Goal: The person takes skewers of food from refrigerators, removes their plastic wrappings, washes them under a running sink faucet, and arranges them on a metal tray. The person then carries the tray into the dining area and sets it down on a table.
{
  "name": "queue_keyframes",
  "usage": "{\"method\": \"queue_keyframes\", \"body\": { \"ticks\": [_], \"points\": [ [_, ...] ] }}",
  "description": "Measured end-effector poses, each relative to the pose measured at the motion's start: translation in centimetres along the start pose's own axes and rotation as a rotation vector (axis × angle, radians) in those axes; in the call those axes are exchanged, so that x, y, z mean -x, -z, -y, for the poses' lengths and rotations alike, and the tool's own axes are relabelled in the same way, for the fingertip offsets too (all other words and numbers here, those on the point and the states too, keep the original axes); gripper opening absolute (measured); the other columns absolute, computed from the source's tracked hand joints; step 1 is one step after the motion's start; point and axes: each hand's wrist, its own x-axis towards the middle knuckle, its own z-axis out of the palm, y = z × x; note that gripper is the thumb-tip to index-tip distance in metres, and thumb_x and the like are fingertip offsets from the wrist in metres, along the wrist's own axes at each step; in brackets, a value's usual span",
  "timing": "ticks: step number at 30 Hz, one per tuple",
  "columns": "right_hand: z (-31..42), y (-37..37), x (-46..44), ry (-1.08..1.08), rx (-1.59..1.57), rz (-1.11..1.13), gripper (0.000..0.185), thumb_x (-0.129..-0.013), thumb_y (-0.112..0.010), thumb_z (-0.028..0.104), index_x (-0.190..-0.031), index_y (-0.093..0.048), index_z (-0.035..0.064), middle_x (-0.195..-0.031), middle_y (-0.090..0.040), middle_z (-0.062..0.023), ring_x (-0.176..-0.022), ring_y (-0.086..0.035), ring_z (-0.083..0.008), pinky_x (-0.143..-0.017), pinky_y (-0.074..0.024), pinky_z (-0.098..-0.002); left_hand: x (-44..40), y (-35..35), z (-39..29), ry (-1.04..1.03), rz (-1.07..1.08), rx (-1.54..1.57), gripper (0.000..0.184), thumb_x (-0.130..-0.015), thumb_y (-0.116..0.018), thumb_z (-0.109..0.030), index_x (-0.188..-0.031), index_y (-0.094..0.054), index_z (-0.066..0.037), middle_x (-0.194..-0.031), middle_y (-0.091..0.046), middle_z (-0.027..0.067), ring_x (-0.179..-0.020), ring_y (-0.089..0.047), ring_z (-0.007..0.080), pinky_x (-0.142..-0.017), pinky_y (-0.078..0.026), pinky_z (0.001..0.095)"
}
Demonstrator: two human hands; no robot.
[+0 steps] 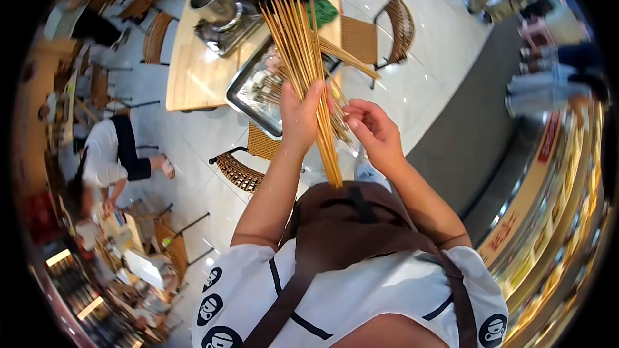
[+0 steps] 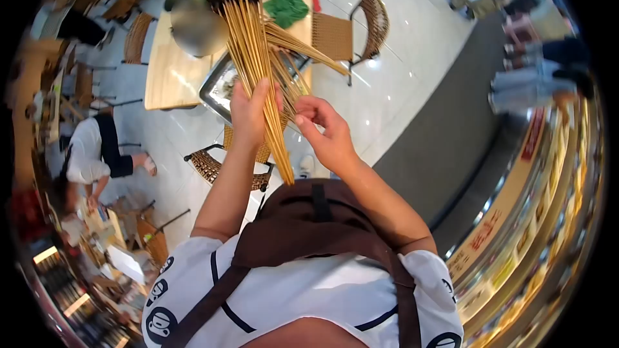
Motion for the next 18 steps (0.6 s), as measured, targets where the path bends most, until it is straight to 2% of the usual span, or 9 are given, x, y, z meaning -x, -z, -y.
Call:
{"method": "queue_keyframes", "body": {
  "ticks": [1, 3, 5, 7, 11, 14, 15, 17, 18],
  "points": [
    [0.6, 0.7, 1.5, 0.007, -0.005, -0.050, 0.033, -0.084, -0.057, 0.005, -0.115, -0.049, -0.0010, -0.095, -0.060, -0.0049, -0.087, -0.055, -0.0115, -0.082, -0.0446, -0.0261, -0.7, -1.0, 0.3, -0.046, 0.088, 0.039, 0.016, -0.087, -0.054, -0.011, -0.097, -0.046, -0.003, -0.073, -0.055, 0.0058, -0.057, -0.052, 0.0123, -0.049, -0.044, 0.0250],
    [1.8, 2.0, 5.4, 0.072, 0.203, -0.071, 0.036, -0.082, -0.057, 0.001, -0.117, -0.048, -0.0005, -0.099, -0.061, -0.0081, -0.094, -0.056, -0.0146, -0.087, -0.0434, -0.0293, -0.8, -3.7, -0.1, -0.037, 0.170, 0.048, 0.014, -0.087, -0.054, -0.009, -0.095, -0.044, -0.003, -0.073, -0.053, 0.0055, -0.057, -0.052, 0.0123, -0.049, -0.045, 0.0257],
    [2.3, 3.3, 8.2, 0.161, 0.229, -0.135, 0.041, -0.080, -0.057, -0.002, -0.119, -0.047, 0.0000, -0.102, -0.061, -0.0112, -0.099, -0.057, -0.0182, -0.091, -0.0422, -0.0321, -0.4, -6.9, -0.2, -0.036, 0.257, 0.072, 0.014, -0.086, -0.054, -0.007, -0.094, -0.043, -0.004, -0.073, -0.052, 0.0051, -0.058, -0.052, 0.0123, -0.050, -0.045, 0.0264],
    [3.5, 4.1, 10.7, 0.287, 0.378, -0.183, 0.045, -0.079, -0.054, -0.008, -0.123, -0.043, -0.0007, -0.103, -0.060, -0.0119, -0.101, -0.057, -0.0184, -0.092, -0.0412, -0.0312, 0.7, -10.1, 0.3, 0.078, 0.270, 0.182, 0.014, -0.086, -0.056, -0.009, -0.093, -0.045, -0.005, -0.077, -0.051, 0.0048, -0.061, -0.051, 0.0130, -0.051, -0.043, 0.0259],
    [4.6, 6.5, 14.8, 0.369, 0.401, -0.473, 0.047, -0.077, -0.059, -0.008, -0.121, -0.045, -0.0005, -0.101, -0.062, -0.0126, -0.096, -0.060, -0.0194, -0.088, -0.0444, -0.0308, 4.3, -16.2, 2.1, 0.222, 0.494, 0.294, 0.013, -0.086, -0.053, -0.005, -0.095, -0.042, -0.005, -0.077, -0.050, 0.0044, -0.060, -0.050, 0.0120, -0.049, -0.042, 0.0256],
    [5.8, 9.1, 19.2, 0.429, 0.537, -0.639, 0.043, -0.075, -0.062, -0.007, -0.116, -0.051, 0.0017, -0.092, -0.062, -0.0110, -0.086, -0.062, -0.0202, -0.080, -0.0477, -0.0297, 8.7, -21.0, 3.7, 0.217, 0.639, 0.158, 0.015, -0.085, -0.058, -0.011, -0.090, -0.046, -0.005, -0.075, -0.052, 0.0032, -0.060, -0.051, 0.0110, -0.050, -0.043, 0.0247],
    [5.8, 10.1, 21.0, 0.423, 0.598, -0.714, 0.042, -0.075, -0.062, -0.007, -0.115, -0.052, 0.0020, -0.090, -0.062, -0.0102, -0.083, -0.062, -0.0200, -0.078, -0.0477, -0.0291, 10.6, -22.7, 4.3, 0.197, 0.606, 0.042, 0.015, -0.084, -0.059, -0.013, -0.090, -0.047, -0.005, -0.075, -0.053, 0.0030, -0.059, -0.051, 0.0106, -0.051, -0.044, 0.0242],
    [5.8, 12.3, 24.8, 0.533, 0.504, -0.830, 0.042, -0.074, -0.062, -0.008, -0.114, -0.053, 0.0028, -0.085, -0.059, -0.0087, -0.079, -0.060, -0.0189, -0.075, -0.0471, -0.0287, 14.2, -26.4, 6.7, 0.146, 0.641, -0.110, 0.017, -0.084, -0.059, -0.018, -0.091, -0.051, -0.004, -0.071, -0.054, 0.0027, -0.056, -0.051, 0.0095, -0.052, -0.046, 0.0232],
    [6.2, 13.5, 27.0, 0.516, 0.478, -0.871, 0.042, -0.074, -0.062, -0.008, -0.114, -0.053, 0.0038, -0.085, -0.059, -0.0084, -0.079, -0.059, -0.0181, -0.076, -0.0467, -0.0289, 15.9, -28.3, 8.0, 0.196, 0.686, -0.129, 0.019, -0.086, -0.057, -0.018, -0.096, -0.052, -0.003, -0.069, -0.053, 0.0020, -0.054, -0.050, 0.0086, -0.049, -0.045, 0.0221]
  ]
}}
